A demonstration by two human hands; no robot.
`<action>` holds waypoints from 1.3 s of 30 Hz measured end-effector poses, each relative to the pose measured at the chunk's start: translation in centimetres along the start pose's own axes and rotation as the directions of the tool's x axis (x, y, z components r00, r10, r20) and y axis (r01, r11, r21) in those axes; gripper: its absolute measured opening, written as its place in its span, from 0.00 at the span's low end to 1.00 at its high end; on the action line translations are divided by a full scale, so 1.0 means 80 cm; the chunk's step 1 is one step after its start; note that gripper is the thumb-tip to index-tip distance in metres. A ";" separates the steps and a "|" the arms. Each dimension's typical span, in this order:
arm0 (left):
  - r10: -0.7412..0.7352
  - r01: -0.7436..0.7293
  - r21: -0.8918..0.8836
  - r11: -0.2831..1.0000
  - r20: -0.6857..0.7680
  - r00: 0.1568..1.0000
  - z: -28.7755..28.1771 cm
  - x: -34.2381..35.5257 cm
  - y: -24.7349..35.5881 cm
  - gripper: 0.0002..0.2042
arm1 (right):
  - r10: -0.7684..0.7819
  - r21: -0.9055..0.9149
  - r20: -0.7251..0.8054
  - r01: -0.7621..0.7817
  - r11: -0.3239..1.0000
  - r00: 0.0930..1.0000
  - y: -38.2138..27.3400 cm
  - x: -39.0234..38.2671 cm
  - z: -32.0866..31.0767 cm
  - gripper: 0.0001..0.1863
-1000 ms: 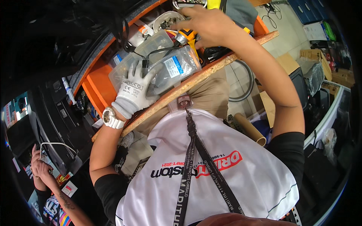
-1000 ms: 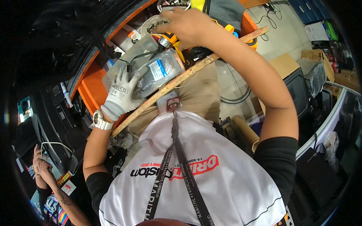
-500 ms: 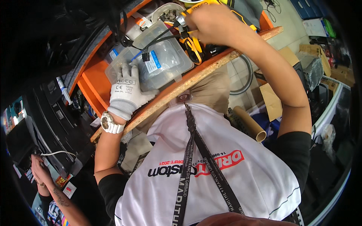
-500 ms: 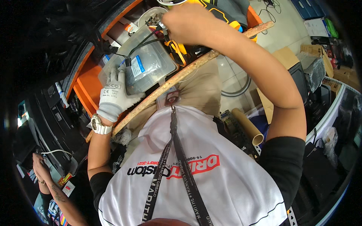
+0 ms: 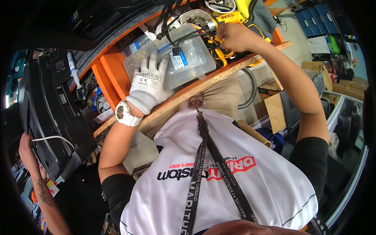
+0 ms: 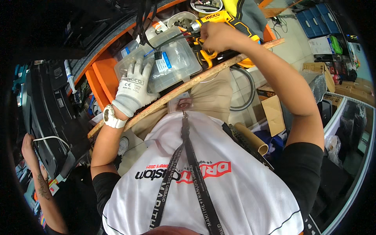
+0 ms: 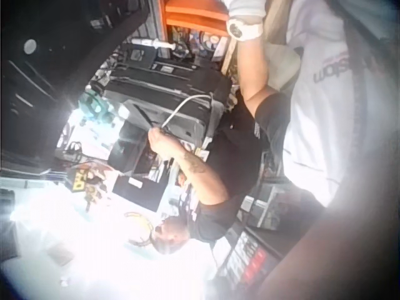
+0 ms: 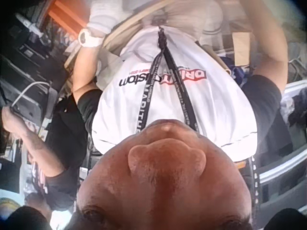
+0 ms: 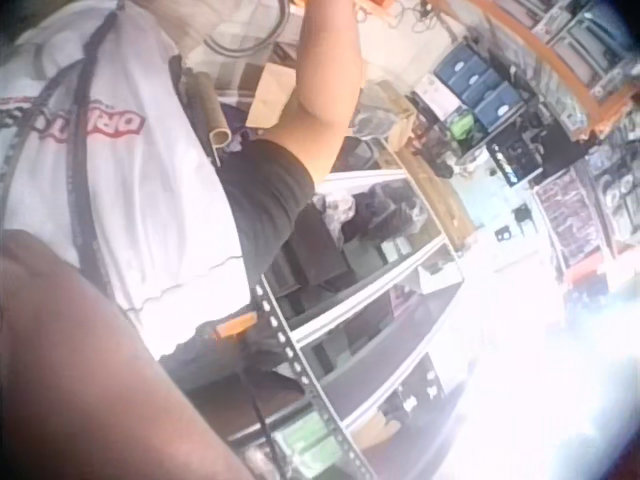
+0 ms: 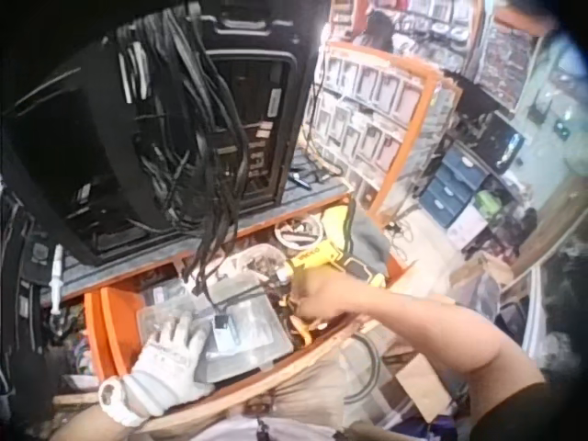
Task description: The person organizes internal wiring and cables inside a computer tower using their hands and a pair of scissors.
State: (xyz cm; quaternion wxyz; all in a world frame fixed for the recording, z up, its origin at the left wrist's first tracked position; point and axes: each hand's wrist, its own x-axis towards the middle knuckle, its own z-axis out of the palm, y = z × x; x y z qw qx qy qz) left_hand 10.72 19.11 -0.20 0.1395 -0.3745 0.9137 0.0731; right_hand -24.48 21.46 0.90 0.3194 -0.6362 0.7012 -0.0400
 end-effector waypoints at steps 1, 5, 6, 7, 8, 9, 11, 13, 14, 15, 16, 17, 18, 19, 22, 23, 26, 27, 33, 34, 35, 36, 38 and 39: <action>0.051 -0.051 -0.001 0.999 -0.106 0.993 -0.003 -0.002 0.001 0.50 | 0.096 0.177 0.013 -0.097 0.979 0.995 0.005 -0.009 -0.016 0.19; 0.190 -0.278 -0.170 0.945 -0.406 0.894 -0.026 0.014 0.024 0.28 | 0.014 0.752 0.054 -0.050 0.658 0.998 0.023 -0.045 -0.048 0.15; 0.221 -0.317 -0.192 0.929 -0.401 0.889 -0.033 0.021 0.037 0.28 | 0.026 0.811 0.078 -0.078 0.580 0.997 0.025 -0.052 -0.045 0.14; 0.214 -0.359 -0.282 0.890 -0.438 0.873 -0.041 0.030 0.051 0.25 | 0.104 0.830 0.111 -0.150 0.537 0.988 0.026 -0.056 -0.040 0.14; 0.179 -0.394 -0.354 0.848 -0.509 0.842 -0.048 0.038 0.065 0.23 | 0.027 0.884 0.134 -0.132 0.449 0.991 0.026 -0.058 -0.033 0.13; 0.197 -0.394 -0.365 0.844 -0.473 0.859 -0.055 0.051 0.076 0.23 | 0.043 0.900 0.151 -0.155 0.407 0.988 0.026 -0.061 -0.026 0.09; 0.337 -0.434 -0.209 0.877 -0.377 0.863 -0.068 0.074 0.089 0.17 | 0.159 0.880 0.134 -0.191 0.436 0.978 0.026 -0.062 -0.014 0.09; 0.351 -0.460 -0.208 0.863 -0.406 0.844 -0.076 0.085 0.083 0.16 | 0.169 0.838 0.051 -0.134 0.529 0.984 0.026 -0.065 -0.011 0.08; 0.328 -0.426 -0.169 0.889 -0.412 0.850 -0.081 0.090 0.078 0.15 | 0.211 0.834 0.057 -0.163 0.527 0.976 0.028 -0.068 -0.014 0.08; 0.341 -0.489 -0.167 0.856 -0.528 0.778 -0.085 0.088 0.065 0.16 | 0.245 0.726 -0.018 -0.156 0.669 0.969 0.029 -0.072 -0.018 0.08; 0.282 -0.500 -0.193 0.844 -0.633 0.721 -0.090 0.083 0.056 0.17 | 0.189 0.616 -0.090 -0.095 0.782 0.978 0.030 -0.076 -0.023 0.08; 0.212 -0.544 -0.361 0.757 -0.652 0.728 -0.094 0.074 0.044 0.14 | 0.223 0.584 -0.089 -0.131 0.801 0.971 0.031 -0.084 -0.031 0.09; 0.113 -0.544 -0.514 0.663 -0.651 0.751 -0.100 0.060 0.033 0.13 | 0.299 0.563 -0.098 -0.195 0.803 0.949 0.030 -0.091 -0.036 0.09; 0.044 -0.524 -0.625 0.579 -0.617 0.786 -0.107 0.042 0.022 0.13 | 0.199 0.579 -0.071 -0.122 0.806 0.977 0.028 -0.099 -0.042 0.10; -0.293 -0.520 -0.813 0.263 -0.581 0.759 -0.122 -0.022 0.001 0.11 | 0.066 0.696 -0.022 -0.032 0.717 0.998 0.006 -0.117 -0.042 0.12; -0.342 -0.479 -0.825 0.301 -0.562 0.753 -0.127 -0.044 -0.008 0.12 | 0.036 0.714 -0.051 0.011 0.700 0.998 -0.004 -0.123 -0.040 0.12; -0.415 -0.463 -0.767 0.445 -0.635 0.652 -0.138 -0.106 -0.046 0.12 | -0.009 0.690 -0.142 0.105 0.716 0.990 -0.035 -0.160 -0.047 0.11; -0.527 -0.444 -0.787 0.429 -0.617 0.584 -0.136 -0.124 -0.056 0.12 | -0.042 0.595 -0.238 0.180 0.783 0.970 -0.042 -0.180 -0.060 0.12; -0.597 -0.551 -0.703 0.450 -0.695 0.400 -0.147 -0.183 -0.123 0.13 | -0.098 0.428 -0.426 0.296 0.854 0.899 -0.094 -0.255 -0.118 0.15; -0.563 -0.559 -0.704 0.437 -0.699 0.441 -0.147 -0.183 -0.124 0.13 | -0.133 0.392 -0.445 0.326 0.860 0.886 -0.103 -0.249 -0.120 0.14; -0.573 -0.591 -0.682 0.431 -0.713 0.404 -0.147 -0.182 -0.123 0.12 | -0.141 0.386 -0.444 0.331 0.861 0.885 -0.109 -0.232 -0.120 0.14; -0.583 -0.621 -0.657 0.426 -0.725 0.367 -0.145 -0.180 -0.119 0.12 | -0.315 0.365 -0.327 0.426 0.828 0.891 -0.114 -0.203 -0.118 0.13; -0.624 -0.625 -0.660 0.416 -0.707 0.332 -0.141 -0.176 -0.107 0.11 | -0.483 0.430 -0.140 0.492 0.757 0.864 -0.118 -0.156 -0.095 0.10; -0.588 -0.527 -0.676 0.515 -0.726 0.356 -0.140 -0.176 -0.099 0.11 | -0.559 0.326 -0.123 0.566 0.757 0.820 -0.119 -0.120 -0.073 0.10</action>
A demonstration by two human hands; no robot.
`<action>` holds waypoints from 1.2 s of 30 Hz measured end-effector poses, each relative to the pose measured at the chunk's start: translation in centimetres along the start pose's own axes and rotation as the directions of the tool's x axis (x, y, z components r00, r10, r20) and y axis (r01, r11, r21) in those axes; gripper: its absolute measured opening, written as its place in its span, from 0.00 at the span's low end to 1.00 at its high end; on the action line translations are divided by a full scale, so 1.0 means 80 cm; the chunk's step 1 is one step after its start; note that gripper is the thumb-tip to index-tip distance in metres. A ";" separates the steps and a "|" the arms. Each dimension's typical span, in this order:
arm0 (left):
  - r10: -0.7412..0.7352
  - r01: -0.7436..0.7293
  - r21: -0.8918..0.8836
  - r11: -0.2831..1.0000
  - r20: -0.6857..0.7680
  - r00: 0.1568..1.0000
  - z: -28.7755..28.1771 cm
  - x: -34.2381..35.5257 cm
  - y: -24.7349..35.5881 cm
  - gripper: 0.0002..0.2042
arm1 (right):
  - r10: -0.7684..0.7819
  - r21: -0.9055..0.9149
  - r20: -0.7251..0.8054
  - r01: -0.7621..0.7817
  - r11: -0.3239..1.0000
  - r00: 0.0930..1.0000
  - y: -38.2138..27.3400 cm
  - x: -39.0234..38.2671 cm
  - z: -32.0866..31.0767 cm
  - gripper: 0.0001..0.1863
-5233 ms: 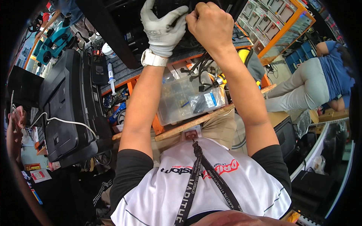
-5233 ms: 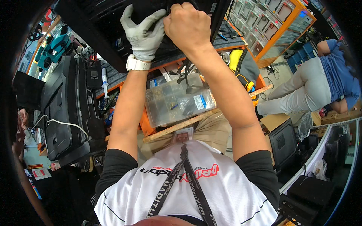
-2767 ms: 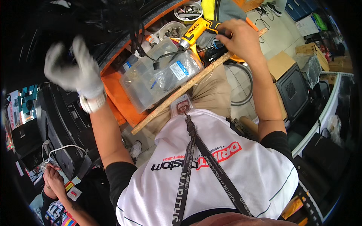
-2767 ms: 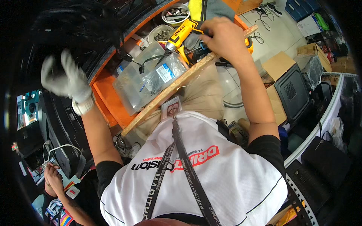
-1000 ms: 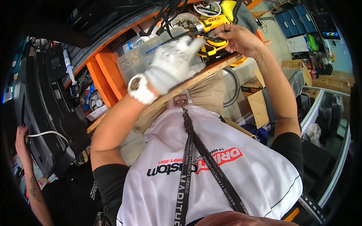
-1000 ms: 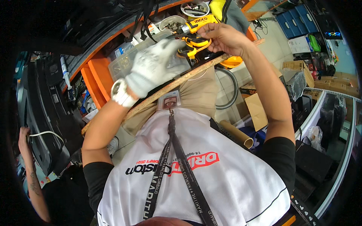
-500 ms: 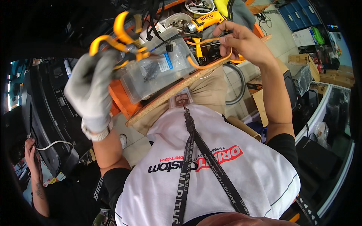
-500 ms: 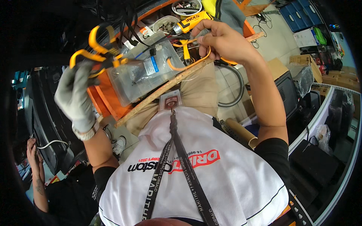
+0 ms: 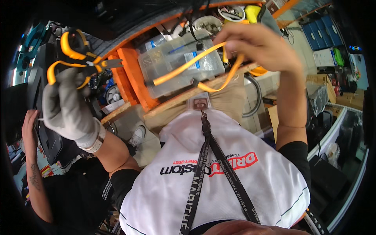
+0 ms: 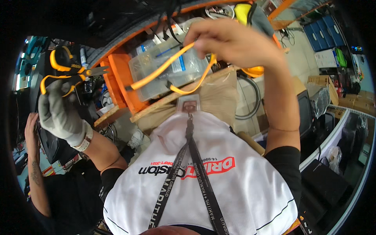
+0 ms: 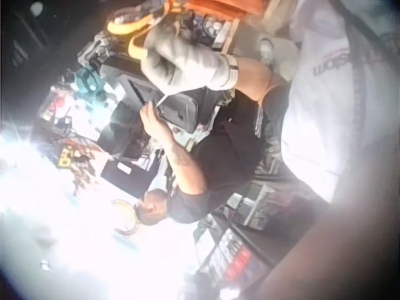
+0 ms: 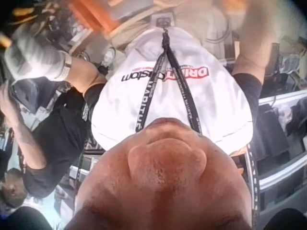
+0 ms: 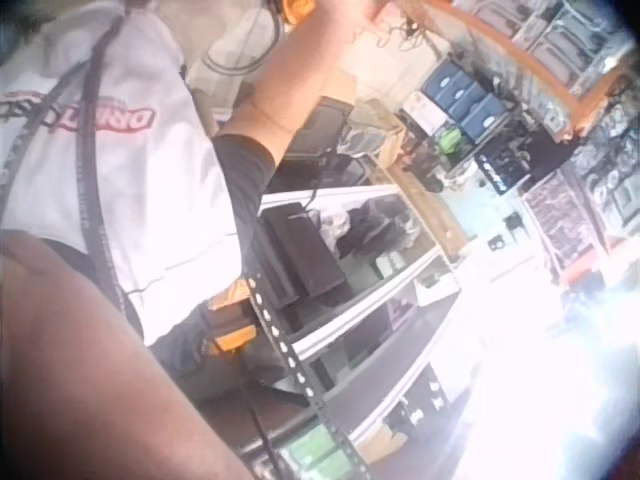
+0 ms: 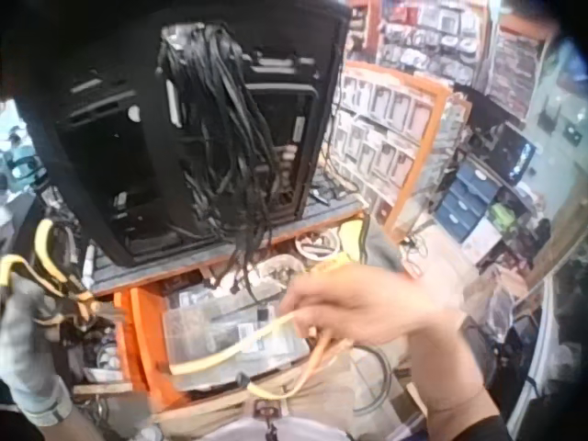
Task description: The person organizes internal wiring and cables inside a computer tower using their hands and a pair of scissors.
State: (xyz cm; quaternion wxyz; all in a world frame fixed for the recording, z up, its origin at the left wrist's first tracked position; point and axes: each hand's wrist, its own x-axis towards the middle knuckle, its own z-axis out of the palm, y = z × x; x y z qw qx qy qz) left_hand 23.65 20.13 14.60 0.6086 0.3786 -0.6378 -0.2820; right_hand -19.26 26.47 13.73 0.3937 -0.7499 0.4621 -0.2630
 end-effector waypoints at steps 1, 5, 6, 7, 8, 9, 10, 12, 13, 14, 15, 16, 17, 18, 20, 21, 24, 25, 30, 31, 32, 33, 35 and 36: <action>-0.002 0.004 0.062 0.998 -0.030 1.000 0.006 -0.002 0.001 0.10 | 0.051 0.041 0.010 -0.051 0.998 0.999 0.019 0.014 0.016 0.13; 0.413 -0.593 0.260 0.762 0.511 0.754 0.039 -0.004 0.003 0.13 | 0.162 -0.109 -0.290 -0.201 0.973 0.943 0.054 0.029 0.063 0.19; 0.467 -0.698 0.188 0.691 0.621 0.629 0.051 -0.007 0.003 0.15 | 0.256 0.156 -0.318 -0.216 0.964 0.913 0.053 0.035 0.073 0.26; 0.486 -0.752 0.160 0.639 0.674 0.556 0.066 -0.016 -0.001 0.16 | 0.333 0.494 -0.158 -0.217 0.842 0.930 0.046 0.026 0.084 0.35; 0.540 -0.828 0.122 0.548 0.705 0.461 0.083 -0.024 -0.003 0.16 | 0.275 0.584 -0.062 -0.188 0.789 0.960 0.035 0.021 0.096 0.40; 0.613 -0.878 0.115 0.465 0.674 0.413 0.099 -0.035 -0.007 0.15 | 0.298 0.689 0.034 -0.238 0.684 0.954 0.024 0.016 0.116 0.42; 0.621 -0.886 0.050 0.462 0.695 0.362 0.111 -0.043 -0.012 0.15 | 0.302 0.763 0.046 -0.228 0.605 0.952 0.014 0.016 0.135 0.41; 0.678 -0.873 -0.017 0.487 0.637 0.366 0.123 -0.057 -0.021 0.14 | 0.276 0.865 -0.026 -0.117 0.489 0.961 -0.001 0.003 0.153 0.35; 0.691 -0.873 -0.017 0.487 0.619 0.373 0.127 -0.062 -0.024 0.14 | 0.261 0.880 -0.045 -0.085 0.468 0.964 -0.005 -0.001 0.160 0.32; 0.664 -0.890 -0.016 0.455 0.672 0.328 0.128 -0.062 -0.029 0.14 | 0.283 0.878 -0.039 -0.103 0.468 0.958 -0.007 -0.003 0.164 0.32; 0.688 -0.898 0.005 0.441 0.641 0.341 0.128 -0.062 -0.032 0.14 | 0.271 0.891 -0.116 -0.021 0.455 0.956 -0.009 -0.004 0.168 0.30; 0.665 -0.902 -0.008 0.431 0.679 0.311 0.128 -0.060 -0.035 0.14 | 0.258 0.889 -0.178 0.043 0.456 0.950 -0.011 -0.005 0.170 0.29; 0.650 -0.894 -0.026 0.447 0.697 0.304 0.128 -0.057 -0.037 0.14 | 0.258 0.893 -0.194 0.062 0.446 0.946 -0.012 -0.005 0.168 0.29; 0.635 -0.864 -0.025 0.503 0.689 0.350 0.130 -0.055 -0.038 0.14 | 0.233 0.807 -0.284 0.101 0.582 0.930 -0.014 -0.004 0.168 0.31; 0.598 -0.876 -0.026 0.482 0.741 0.307 0.134 -0.053 -0.038 0.14 | 0.247 0.706 -0.348 0.079 0.704 0.904 -0.021 -0.003 0.165 0.35; 0.610 -0.867 -0.005 0.499 0.712 0.347 0.136 -0.053 -0.037 0.14 | 0.288 0.709 -0.316 0.023 0.704 0.904 -0.026 -0.006 0.161 0.36; 0.582 -0.785 -0.037 0.618 0.692 0.426 0.140 -0.046 -0.035 0.12 | 0.243 0.552 -0.509 0.096 0.828 0.825 -0.038 -0.004 0.154 0.40; 0.590 -0.686 -0.119 0.718 0.626 0.510 0.141 -0.040 -0.034 0.12 | 0.222 0.515 -0.560 0.126 0.848 0.798 -0.041 -0.005 0.152 0.39; 0.528 -0.598 0.136 0.790 0.345 0.776 0.165 0.042 -0.032 0.11 | 0.204 0.579 -0.512 0.160 0.799 0.835 -0.042 0.002 0.132 0.35; 0.541 -0.595 0.208 0.777 0.263 0.799 0.178 0.064 -0.032 0.10 | 0.213 0.644 -0.445 0.145 0.751 0.870 -0.040 0.007 0.132 0.35; 0.576 -0.643 0.282 0.712 0.289 0.765 0.192 0.083 -0.031 0.11 | 0.191 0.612 -0.484 0.174 0.772 0.854 -0.033 0.018 0.135 0.34; 0.606 -0.655 0.373 0.657 0.255 0.753 0.204 0.100 -0.029 0.11 | 0.182 0.608 -0.514 0.206 0.767 0.838 -0.028 0.025 0.136 0.34; 0.591 -0.661 0.484 0.574 0.314 0.743 0.228 0.120 -0.022 0.14 | 0.240 0.640 -0.507 0.175 0.749 0.828 -0.013 0.035 0.138 0.34; 0.600 -0.686 0.480 0.547 0.346 0.721 0.234 0.129 -0.017 0.13 | 0.238 0.589 -0.549 0.168 0.791 0.801 -0.005 0.039 0.141 0.33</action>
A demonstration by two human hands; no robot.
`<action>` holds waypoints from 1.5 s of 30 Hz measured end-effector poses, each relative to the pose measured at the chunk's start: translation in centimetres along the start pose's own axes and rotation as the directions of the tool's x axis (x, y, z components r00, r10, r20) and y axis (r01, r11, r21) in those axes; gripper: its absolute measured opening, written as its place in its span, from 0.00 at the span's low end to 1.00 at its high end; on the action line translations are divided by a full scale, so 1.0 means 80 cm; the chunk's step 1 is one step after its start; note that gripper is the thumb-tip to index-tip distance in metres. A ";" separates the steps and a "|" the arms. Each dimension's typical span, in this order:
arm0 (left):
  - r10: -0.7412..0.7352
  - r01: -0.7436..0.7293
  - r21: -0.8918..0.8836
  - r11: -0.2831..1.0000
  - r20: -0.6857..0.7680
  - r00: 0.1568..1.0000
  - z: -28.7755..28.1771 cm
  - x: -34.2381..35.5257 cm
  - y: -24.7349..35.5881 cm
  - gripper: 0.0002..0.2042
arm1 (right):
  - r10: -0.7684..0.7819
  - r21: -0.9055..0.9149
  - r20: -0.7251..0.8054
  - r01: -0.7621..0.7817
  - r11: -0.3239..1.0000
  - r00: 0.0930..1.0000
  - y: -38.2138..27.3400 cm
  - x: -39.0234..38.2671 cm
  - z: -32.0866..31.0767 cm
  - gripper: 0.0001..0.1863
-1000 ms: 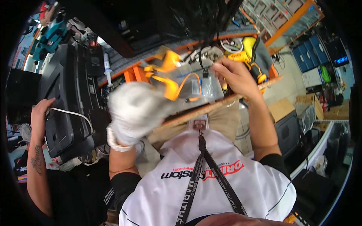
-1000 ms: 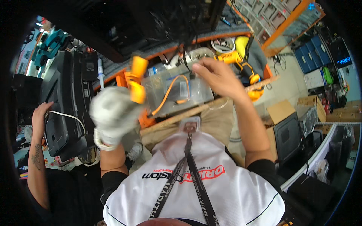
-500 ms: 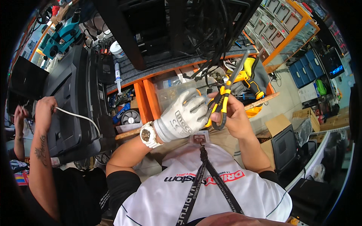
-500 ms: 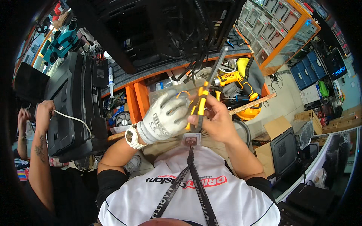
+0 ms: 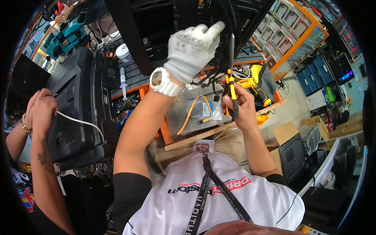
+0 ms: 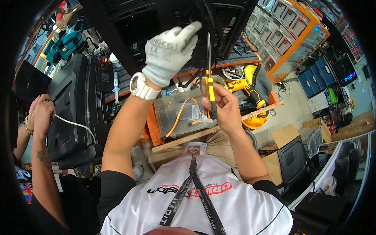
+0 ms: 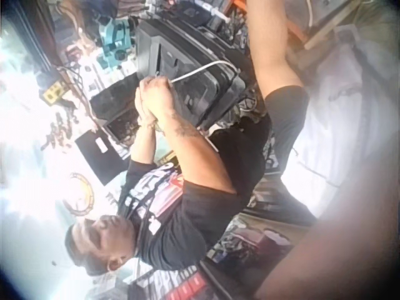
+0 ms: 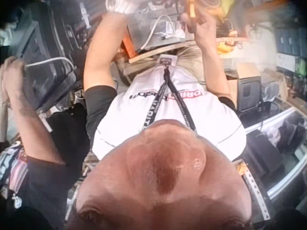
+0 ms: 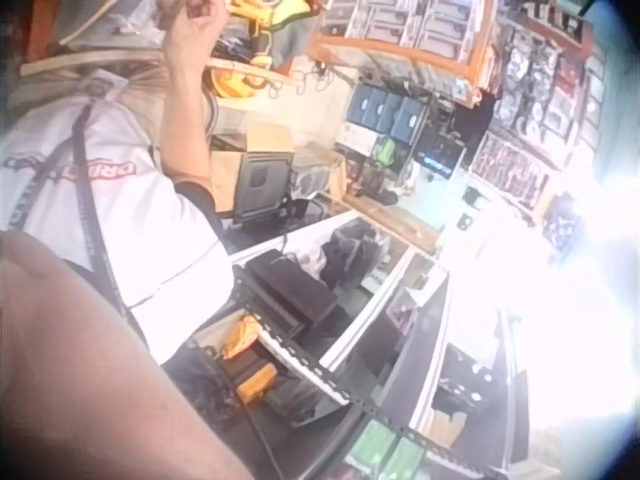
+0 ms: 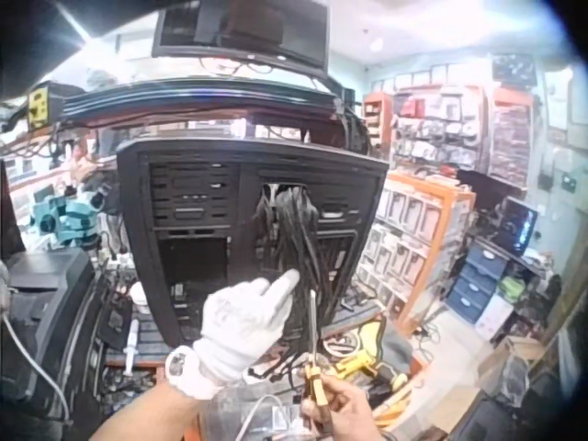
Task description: The person organizes internal wiring and cables inside a computer tower using their hands and a pair of scissors.
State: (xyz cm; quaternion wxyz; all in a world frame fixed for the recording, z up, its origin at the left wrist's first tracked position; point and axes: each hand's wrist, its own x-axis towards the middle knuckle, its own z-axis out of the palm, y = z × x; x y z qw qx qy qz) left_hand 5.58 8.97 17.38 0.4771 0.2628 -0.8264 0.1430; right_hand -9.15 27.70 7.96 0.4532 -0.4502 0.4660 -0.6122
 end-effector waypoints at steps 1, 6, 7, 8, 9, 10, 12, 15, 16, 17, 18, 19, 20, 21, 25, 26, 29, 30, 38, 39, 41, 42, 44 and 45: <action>0.000 0.001 0.060 0.998 -0.019 1.000 0.001 0.010 0.003 0.10 | 0.005 -0.013 -0.048 -0.006 1.000 0.999 0.006 0.002 -0.004 0.33; -0.113 0.060 0.203 0.977 0.262 0.958 -0.005 0.061 0.036 0.05 | 0.090 0.101 0.074 -0.097 0.990 0.993 0.032 0.003 -0.017 0.30; -0.197 0.103 0.292 0.951 0.311 0.930 -0.004 0.068 0.052 0.06 | 0.130 0.111 0.158 -0.148 0.983 0.979 0.036 0.007 -0.017 0.29; -0.254 0.140 0.297 0.944 0.389 0.885 -0.003 0.073 0.065 0.08 | 0.133 0.095 0.140 -0.147 0.985 0.981 0.041 0.009 -0.014 0.26; -0.276 0.143 0.303 0.942 0.457 0.846 -0.001 0.074 0.075 0.10 | 0.126 0.102 0.157 -0.143 0.984 0.980 0.047 0.016 -0.011 0.25; -0.277 0.160 0.272 0.949 0.473 0.836 0.000 0.071 0.086 0.09 | 0.140 0.062 0.144 -0.150 0.987 0.980 0.051 0.022 -0.011 0.24; -0.303 0.186 0.304 0.934 0.401 0.864 0.004 0.062 0.100 0.07 | 0.175 0.022 0.170 -0.181 0.983 0.970 0.061 0.033 -0.009 0.24; -0.309 0.209 0.299 0.931 0.344 0.886 0.008 0.045 0.104 0.08 | -0.061 -0.095 -0.173 0.045 0.994 0.983 0.084 0.054 -0.010 0.23; -0.304 0.211 0.288 0.934 0.329 0.894 0.009 0.039 0.102 0.08 | -0.093 -0.199 -0.083 0.075 0.977 0.992 0.090 0.069 -0.015 0.24; -0.303 0.215 0.282 0.935 0.322 0.897 0.010 0.036 0.101 0.08 | -0.101 -0.252 -0.035 0.090 0.964 0.994 0.096 0.077 -0.020 0.25; -0.305 0.218 0.279 0.935 0.318 0.898 0.010 0.032 0.100 0.08 | -0.110 -0.302 0.013 0.108 0.947 0.994 0.101 0.086 -0.025 0.26; -0.303 0.221 0.273 0.936 0.313 0.900 0.010 0.029 0.099 0.08 | -0.118 -0.289 0.003 0.114 0.951 0.993 0.106 0.091 -0.028 0.27; -0.305 0.225 0.269 0.937 0.310 0.901 0.010 0.028 0.099 0.08 | -0.127 -0.274 -0.008 0.120 0.954 0.992 0.108 0.094 -0.029 0.29; -0.303 0.225 0.265 0.938 0.305 0.903 0.010 0.027 0.098 0.08 | -0.123 -0.300 -0.007 0.115 0.947 0.992 0.108 0.094 -0.030 0.29; -0.300 0.230 0.248 0.941 0.300 0.906 0.009 0.024 0.099 0.08 | -0.159 -0.184 -0.081 0.143 0.973 0.984 0.092 0.087 -0.021 0.32; -0.301 0.232 0.246 0.941 0.296 0.907 0.009 0.024 0.099 0.08 | -0.144 -0.214 -0.093 0.122 0.969 0.985 0.085 0.085 -0.017 0.33; -0.300 0.235 0.236 0.943 0.293 0.908 0.007 0.023 0.098 0.08 | -0.150 -0.305 -0.064 0.124 0.944 0.987 0.066 0.087 -0.007 0.35; -0.299 0.236 0.233 0.943 0.291 0.909 0.006 0.023 0.097 0.08 | -0.177 -0.313 -0.089 0.141 0.939 0.980 0.062 0.089 -0.004 0.35; -0.298 0.239 0.223 0.945 0.288 0.910 0.002 0.021 0.096 0.09 | -0.205 -0.286 -0.044 0.185 0.940 0.978 0.050 0.093 0.006 0.34; -0.303 0.242 0.227 0.943 0.294 0.906 0.002 0.021 0.098 0.09 | -0.250 -0.291 -0.070 0.220 0.931 0.966 0.049 0.092 0.007 0.34; -0.297 0.239 0.220 0.946 0.285 0.911 0.003 0.021 0.099 0.09 | -0.241 -0.311 -0.022 0.223 0.924 0.970 0.045 0.092 0.010 0.33; -0.298 0.240 0.223 0.945 0.282 0.912 0.003 0.020 0.100 0.09 | -0.274 -0.322 -0.047 0.246 0.914 0.961 0.043 0.092 0.012 0.32; -0.297 0.240 0.218 0.946 0.282 0.912 0.003 0.019 0.101 0.09 | -0.241 -0.356 -0.042 0.211 0.910 0.970 0.040 0.091 0.015 0.32; -0.296 0.240 0.215 0.947 0.283 0.912 0.004 0.018 0.101 0.09 | -0.260 -0.368 -0.069 0.218 0.904 0.963 0.039 0.091 0.016 0.31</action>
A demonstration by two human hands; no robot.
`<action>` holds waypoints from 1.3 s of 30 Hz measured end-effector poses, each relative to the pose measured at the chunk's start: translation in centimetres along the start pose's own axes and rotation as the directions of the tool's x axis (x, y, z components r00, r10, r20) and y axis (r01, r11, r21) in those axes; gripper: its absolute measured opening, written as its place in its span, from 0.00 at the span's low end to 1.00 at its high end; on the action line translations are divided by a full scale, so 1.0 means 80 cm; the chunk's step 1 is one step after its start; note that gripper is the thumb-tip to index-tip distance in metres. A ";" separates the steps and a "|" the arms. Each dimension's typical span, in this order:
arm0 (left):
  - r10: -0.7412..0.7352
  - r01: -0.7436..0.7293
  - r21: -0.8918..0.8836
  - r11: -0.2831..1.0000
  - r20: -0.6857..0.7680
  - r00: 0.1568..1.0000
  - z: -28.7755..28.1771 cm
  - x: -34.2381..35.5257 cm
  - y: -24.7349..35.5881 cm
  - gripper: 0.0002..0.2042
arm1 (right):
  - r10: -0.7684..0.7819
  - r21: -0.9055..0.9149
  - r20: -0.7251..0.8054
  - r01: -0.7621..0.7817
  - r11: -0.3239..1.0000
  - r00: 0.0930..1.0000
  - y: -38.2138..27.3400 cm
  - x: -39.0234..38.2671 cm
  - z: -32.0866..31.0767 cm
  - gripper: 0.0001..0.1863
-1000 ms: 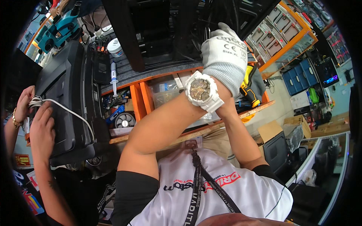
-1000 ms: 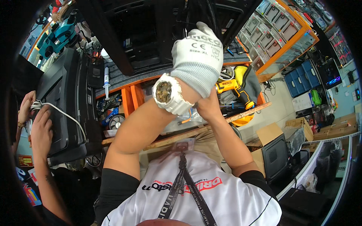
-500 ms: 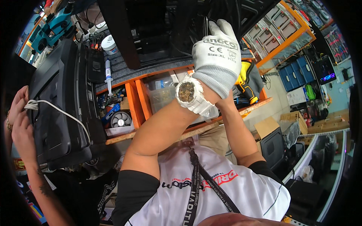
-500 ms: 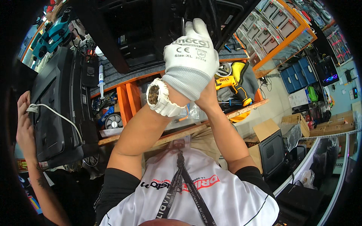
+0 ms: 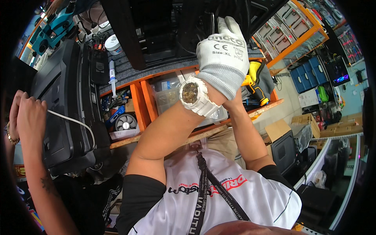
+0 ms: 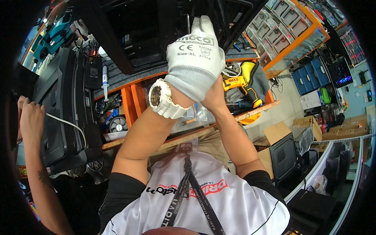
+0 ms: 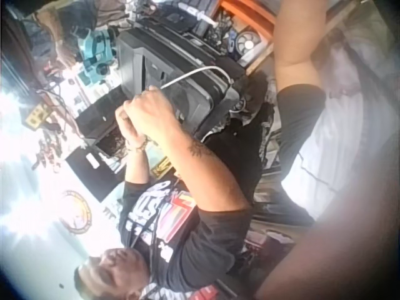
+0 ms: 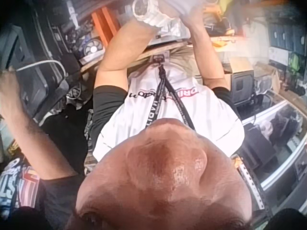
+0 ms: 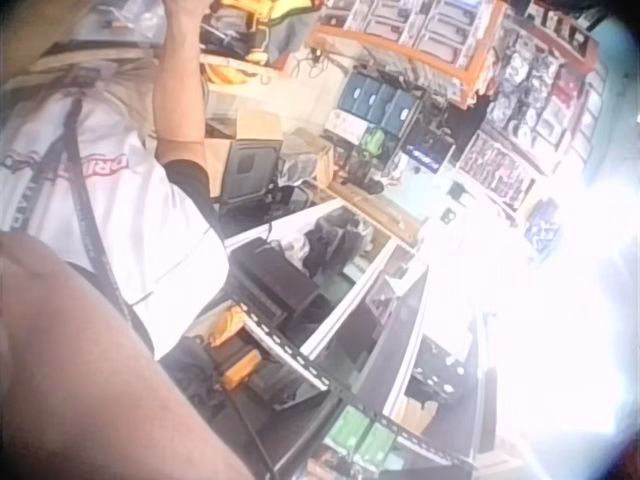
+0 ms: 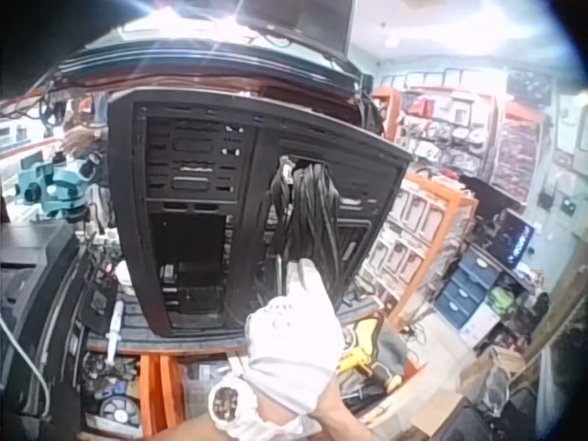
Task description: The person organizes internal wiring and cables inside a computer tower using their hands and a pair of scissors.
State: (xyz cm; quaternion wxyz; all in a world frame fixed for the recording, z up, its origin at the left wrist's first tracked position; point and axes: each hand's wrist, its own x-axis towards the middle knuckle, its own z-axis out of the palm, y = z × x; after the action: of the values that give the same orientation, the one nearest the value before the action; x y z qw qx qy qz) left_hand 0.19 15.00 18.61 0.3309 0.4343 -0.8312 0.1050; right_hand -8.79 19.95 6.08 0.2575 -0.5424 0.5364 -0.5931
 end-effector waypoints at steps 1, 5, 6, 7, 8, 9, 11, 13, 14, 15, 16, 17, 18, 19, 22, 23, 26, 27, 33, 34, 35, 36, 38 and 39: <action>0.000 0.000 -0.002 1.000 -0.001 1.000 0.000 -0.001 0.000 0.10 | -0.008 0.011 0.000 0.008 1.000 1.000 -0.001 0.000 0.001 0.31; 0.003 -0.003 -0.008 1.000 -0.009 1.000 -0.001 -0.003 -0.002 0.10 | -0.012 0.016 0.032 0.011 1.000 0.999 -0.004 0.000 0.004 0.31; 0.002 -0.003 -0.010 1.000 -0.012 1.000 -0.002 -0.004 -0.002 0.10 | -0.024 0.006 -0.002 0.024 1.000 1.000 -0.004 0.000 0.005 0.31; 0.005 -0.006 -0.012 1.000 -0.015 1.000 -0.002 -0.004 -0.003 0.10 | -0.053 0.000 0.008 0.053 0.999 0.999 -0.004 0.001 0.005 0.31; 0.008 -0.008 -0.015 1.000 -0.017 1.000 -0.003 -0.005 -0.003 0.10 | -0.056 -0.004 0.050 0.057 0.998 0.997 -0.005 0.002 0.006 0.30; 0.008 -0.009 -0.018 1.000 -0.019 1.000 -0.003 -0.005 -0.003 0.10 | -0.080 -0.006 0.013 0.080 0.997 0.997 -0.005 0.002 0.006 0.30; 0.013 -0.013 -0.022 1.000 -0.021 1.000 -0.003 -0.005 -0.003 0.11 | -0.117 -0.032 0.057 0.119 0.992 0.991 -0.005 0.001 0.008 0.30; 0.015 -0.015 -0.021 1.000 -0.024 1.000 -0.003 -0.006 -0.003 0.11 | -0.158 -0.040 0.019 0.158 0.987 0.987 -0.005 0.000 0.010 0.30; 0.016 -0.016 -0.022 1.000 -0.025 1.000 -0.003 -0.006 -0.003 0.11 | -0.159 -0.042 0.019 0.160 0.986 0.987 -0.005 -0.001 0.012 0.30; 0.014 -0.014 -0.023 1.000 -0.027 1.000 -0.003 -0.007 -0.003 0.11 | -0.160 -0.043 0.018 0.161 0.986 0.987 -0.005 -0.002 0.014 0.30; 0.015 -0.016 -0.022 1.000 -0.027 1.000 -0.003 -0.007 -0.003 0.11 | -0.161 -0.044 -0.007 0.161 0.986 0.987 -0.004 -0.002 0.017 0.30; 0.014 -0.015 -0.022 1.000 -0.027 1.000 -0.003 -0.007 -0.003 0.11 | -0.149 -0.041 0.012 0.150 0.988 0.989 -0.003 -0.003 0.018 0.30; 0.014 -0.015 -0.021 1.000 -0.027 1.000 -0.003 -0.007 -0.003 0.11 | -0.161 -0.041 -0.033 0.160 0.986 0.986 -0.002 -0.003 0.021 0.30; 0.015 -0.016 -0.023 1.000 -0.028 1.000 -0.003 -0.008 -0.003 0.11 | -0.168 -0.035 -0.021 0.167 0.985 0.986 -0.001 -0.003 0.022 0.31; 0.018 -0.018 -0.023 1.000 -0.030 0.999 -0.002 -0.008 -0.003 0.12 | -0.169 0.004 -0.023 0.169 0.986 0.985 0.003 -0.004 0.026 0.32; 0.017 -0.018 -0.023 1.000 -0.032 0.999 -0.002 -0.008 -0.003 0.12 | -0.109 0.030 0.007 0.108 0.994 0.994 0.004 -0.004 0.026 0.33; 0.019 -0.020 -0.028 0.999 -0.032 0.999 -0.002 -0.008 -0.002 0.12 | -0.128 0.053 0.014 0.127 0.991 0.992 0.007 -0.006 0.028 0.34; 0.021 -0.022 -0.029 0.999 -0.034 0.999 -0.002 -0.009 -0.002 0.12 | -0.170 0.038 -0.019 0.171 0.985 0.985 0.007 -0.006 0.028 0.34; 0.024 -0.026 -0.043 0.999 -0.034 0.999 -0.002 -0.010 -0.003 0.13 | -0.157 0.080 -0.017 0.158 0.984 0.987 0.012 -0.005 0.030 0.34; 0.025 -0.027 -0.046 0.999 -0.037 0.999 -0.002 -0.010 -0.003 0.13 | -0.141 0.101 -0.019 0.143 0.985 0.990 0.013 -0.005 0.030 0.35; 0.023 -0.025 -0.049 0.998 -0.039 0.999 -0.002 -0.010 -0.004 0.13 | -0.100 0.122 0.011 0.098 0.988 0.995 0.014 -0.004 0.030 0.35; 0.022 -0.024 -0.054 0.998 -0.038 0.999 -0.003 -0.010 -0.004 0.13 | -0.125 0.123 -0.022 0.127 0.984 0.992 0.014 -0.004 0.031 0.35; 0.022 -0.024 -0.056 0.998 -0.040 0.999 -0.003 -0.010 -0.005 0.14 | -0.109 0.078 0.010 0.108 0.991 0.994 0.016 -0.004 0.031 0.35; 0.022 -0.024 -0.057 0.998 -0.042 0.999 -0.003 -0.009 -0.005 0.14 | -0.131 0.071 -0.013 0.131 0.989 0.991 0.016 -0.004 0.031 0.35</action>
State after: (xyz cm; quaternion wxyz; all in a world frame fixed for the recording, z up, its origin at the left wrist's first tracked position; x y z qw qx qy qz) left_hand 0.97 15.36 18.28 0.3592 0.4128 -0.8317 0.0939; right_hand -6.76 18.96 4.36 0.2351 -0.5646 0.4791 -0.6296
